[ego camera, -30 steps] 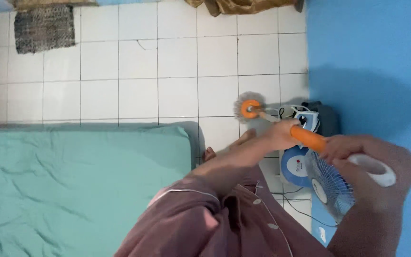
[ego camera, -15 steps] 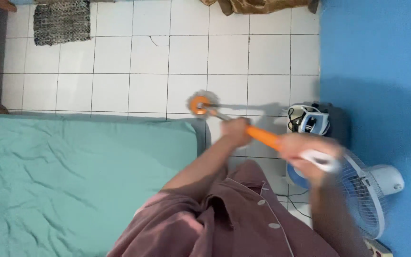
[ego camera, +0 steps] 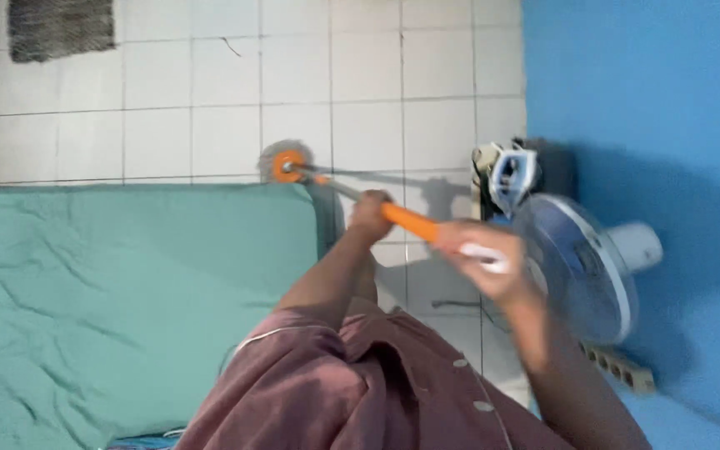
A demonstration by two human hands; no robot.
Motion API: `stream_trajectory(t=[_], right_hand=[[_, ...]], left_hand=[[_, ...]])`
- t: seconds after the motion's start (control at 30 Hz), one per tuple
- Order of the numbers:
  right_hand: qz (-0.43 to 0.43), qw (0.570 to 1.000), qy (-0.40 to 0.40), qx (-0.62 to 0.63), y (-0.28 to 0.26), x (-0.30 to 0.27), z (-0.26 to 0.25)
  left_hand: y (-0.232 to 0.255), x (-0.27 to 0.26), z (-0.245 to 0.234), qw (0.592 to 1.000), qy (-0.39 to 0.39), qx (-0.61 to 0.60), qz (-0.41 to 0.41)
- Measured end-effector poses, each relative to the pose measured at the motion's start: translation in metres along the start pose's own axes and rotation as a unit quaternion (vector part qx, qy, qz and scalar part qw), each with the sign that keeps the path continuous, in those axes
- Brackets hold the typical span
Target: The recorder mops the tiled floor of a bedroom and small hallway, then hangs a towel and picks up a small rug.
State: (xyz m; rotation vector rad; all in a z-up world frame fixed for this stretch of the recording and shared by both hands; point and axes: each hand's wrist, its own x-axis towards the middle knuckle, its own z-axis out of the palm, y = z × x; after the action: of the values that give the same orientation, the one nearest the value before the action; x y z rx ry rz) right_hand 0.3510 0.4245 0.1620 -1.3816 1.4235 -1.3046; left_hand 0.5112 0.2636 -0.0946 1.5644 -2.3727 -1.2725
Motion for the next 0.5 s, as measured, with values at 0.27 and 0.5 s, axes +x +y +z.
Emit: stream_trajectory(t=[0.27, 0.5], right_hand=[[-0.087, 0.986, 0.119, 0.076, -0.06, -0.19, -0.057], [-0.066, 0.981, 0.088, -0.161, -0.162, -0.183, -0.006]], left_hand=[[0.151, -0.12, 0.129, 0.94, -0.088, -0.177, 0.28], [0.178, -0.198, 0.082, 0.961, -0.135, -0.048, 0.236]])
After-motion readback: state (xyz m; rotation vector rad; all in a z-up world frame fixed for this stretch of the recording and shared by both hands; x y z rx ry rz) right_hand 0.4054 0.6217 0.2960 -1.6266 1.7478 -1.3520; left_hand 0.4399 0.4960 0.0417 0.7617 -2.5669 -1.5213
